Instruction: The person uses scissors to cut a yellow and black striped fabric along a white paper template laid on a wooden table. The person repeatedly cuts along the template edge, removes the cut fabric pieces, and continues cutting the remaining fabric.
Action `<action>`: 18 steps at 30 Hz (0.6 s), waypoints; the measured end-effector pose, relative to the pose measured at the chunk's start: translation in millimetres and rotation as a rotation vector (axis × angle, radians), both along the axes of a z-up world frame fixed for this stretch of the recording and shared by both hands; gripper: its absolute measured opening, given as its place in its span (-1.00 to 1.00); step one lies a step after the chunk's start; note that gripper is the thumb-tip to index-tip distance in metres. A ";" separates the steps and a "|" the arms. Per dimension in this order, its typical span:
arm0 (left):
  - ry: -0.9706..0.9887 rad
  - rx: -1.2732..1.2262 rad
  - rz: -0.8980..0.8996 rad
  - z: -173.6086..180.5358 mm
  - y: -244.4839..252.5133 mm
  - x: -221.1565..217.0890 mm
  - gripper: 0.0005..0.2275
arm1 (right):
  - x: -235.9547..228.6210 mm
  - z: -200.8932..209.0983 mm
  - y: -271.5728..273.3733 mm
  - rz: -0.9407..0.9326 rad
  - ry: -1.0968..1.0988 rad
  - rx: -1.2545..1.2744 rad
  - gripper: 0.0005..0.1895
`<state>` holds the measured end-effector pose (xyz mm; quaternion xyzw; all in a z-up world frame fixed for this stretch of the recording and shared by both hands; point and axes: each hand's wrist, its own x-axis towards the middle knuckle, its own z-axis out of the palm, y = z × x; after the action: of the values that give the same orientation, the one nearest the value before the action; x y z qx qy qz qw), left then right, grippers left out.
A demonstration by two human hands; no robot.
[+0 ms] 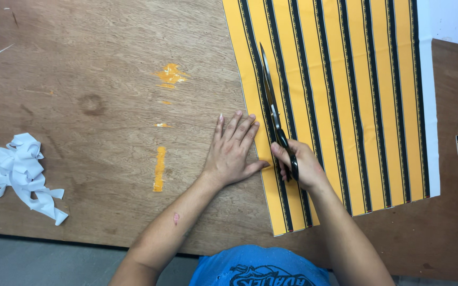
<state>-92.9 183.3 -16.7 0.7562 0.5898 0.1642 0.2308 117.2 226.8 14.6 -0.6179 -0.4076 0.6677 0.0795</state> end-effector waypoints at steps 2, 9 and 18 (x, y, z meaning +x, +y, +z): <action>0.000 -0.012 -0.001 0.1 -0.3 0.2 -0.13 | -5.7 -0.6 11.0 0.006 -0.024 0.014 -0.51; 0.024 -0.034 -0.012 -1.0 1.0 0.4 -0.10 | -18.1 6.2 26.2 0.042 -0.102 0.024 -0.51; 0.018 -0.041 -0.014 -2.4 1.5 -0.7 -0.11 | -25.3 3.8 27.0 0.017 -0.209 -0.001 -0.56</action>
<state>-93.6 184.8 -19.2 0.7569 0.5898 0.1438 0.2419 91.9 253.8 18.4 -0.6806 -0.4185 0.6005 0.0307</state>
